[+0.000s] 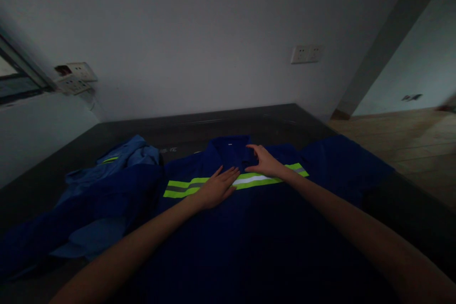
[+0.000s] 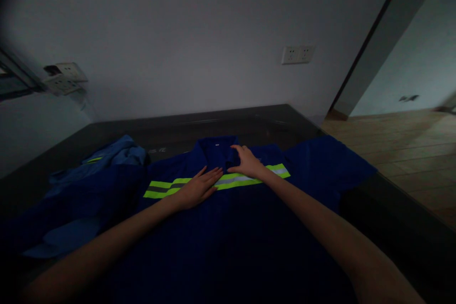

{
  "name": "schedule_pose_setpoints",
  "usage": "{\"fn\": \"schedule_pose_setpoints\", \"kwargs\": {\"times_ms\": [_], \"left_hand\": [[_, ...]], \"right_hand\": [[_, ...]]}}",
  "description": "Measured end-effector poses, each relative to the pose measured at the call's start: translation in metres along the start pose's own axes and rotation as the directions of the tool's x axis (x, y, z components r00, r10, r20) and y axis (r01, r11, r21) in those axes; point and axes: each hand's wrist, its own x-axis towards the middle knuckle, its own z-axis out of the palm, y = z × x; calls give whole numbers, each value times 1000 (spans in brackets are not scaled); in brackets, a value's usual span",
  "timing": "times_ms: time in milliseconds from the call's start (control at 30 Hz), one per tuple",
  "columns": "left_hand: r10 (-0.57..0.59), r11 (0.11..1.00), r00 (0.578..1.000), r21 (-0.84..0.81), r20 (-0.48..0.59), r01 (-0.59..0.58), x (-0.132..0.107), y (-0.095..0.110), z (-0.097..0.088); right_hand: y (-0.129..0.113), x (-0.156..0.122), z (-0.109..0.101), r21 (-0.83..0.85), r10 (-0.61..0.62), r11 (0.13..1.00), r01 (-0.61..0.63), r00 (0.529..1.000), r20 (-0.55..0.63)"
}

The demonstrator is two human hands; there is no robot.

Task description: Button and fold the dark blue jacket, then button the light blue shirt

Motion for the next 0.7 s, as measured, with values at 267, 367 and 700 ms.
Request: {"fn": "schedule_pose_setpoints", "kwargs": {"times_ms": [267,367,700], "left_hand": [[0,999,1000,-37,-12,-1,-1,1,-3],[-8,999,1000,-53,-18,7,0,2,-2],[-8,996,999,-94,-49,3,2,1,-7]], "right_hand": [[-14,-4,-16,-380,-131,922,71,982,-136],[-10,-7,-30,-535,-230,829,160,971,-67],[22,-12,-29,-232,-123,968,100,988,-89]]}}
